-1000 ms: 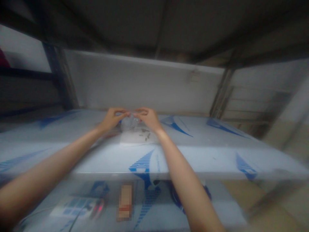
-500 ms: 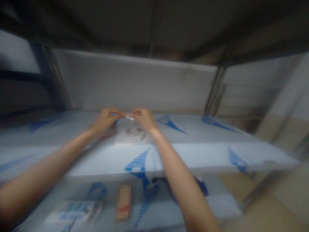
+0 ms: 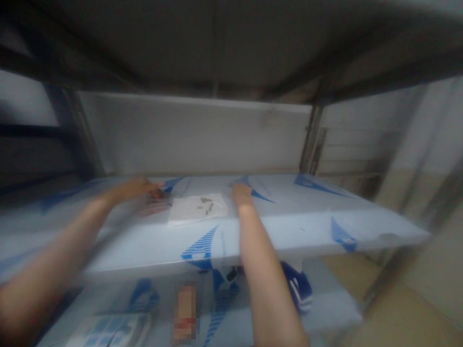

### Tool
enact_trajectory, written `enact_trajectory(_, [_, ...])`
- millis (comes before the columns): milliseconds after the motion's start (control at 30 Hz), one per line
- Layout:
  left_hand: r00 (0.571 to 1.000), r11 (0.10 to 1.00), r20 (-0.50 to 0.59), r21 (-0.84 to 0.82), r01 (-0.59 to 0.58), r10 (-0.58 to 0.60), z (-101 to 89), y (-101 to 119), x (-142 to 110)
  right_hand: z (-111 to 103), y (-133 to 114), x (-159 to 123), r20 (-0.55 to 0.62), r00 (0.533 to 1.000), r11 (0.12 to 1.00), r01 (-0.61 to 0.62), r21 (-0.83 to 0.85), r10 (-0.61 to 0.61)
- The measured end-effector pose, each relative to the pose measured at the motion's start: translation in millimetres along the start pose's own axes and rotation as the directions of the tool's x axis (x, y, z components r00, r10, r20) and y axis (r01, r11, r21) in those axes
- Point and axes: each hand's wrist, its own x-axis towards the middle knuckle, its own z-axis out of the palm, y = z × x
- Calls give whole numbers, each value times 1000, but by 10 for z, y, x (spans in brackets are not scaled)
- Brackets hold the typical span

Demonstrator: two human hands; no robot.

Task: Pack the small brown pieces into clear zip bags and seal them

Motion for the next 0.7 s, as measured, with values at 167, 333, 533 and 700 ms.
enact_trajectory(167, [1000, 994, 1, 107, -10, 10, 17, -3, 7, -46, 6, 25, -58, 998, 1000, 17, 2, -17])
enact_trajectory(333, [986, 981, -150, 186, -51, 80, 62, 84, -23, -60, 8, 0, -119, 992, 999, 40, 9, -39])
enact_trajectory(533, [965, 975, -174, -64, -212, 198, 273, 331, -44, -119, -8, 2, -385, 923, 984, 89, 156, -22])
enact_trajectory(700, [944, 815, -120, -478, -327, 308, 506, 497, -31, -259, -298, -71, -557, 779, 778, 530, 338, -288])
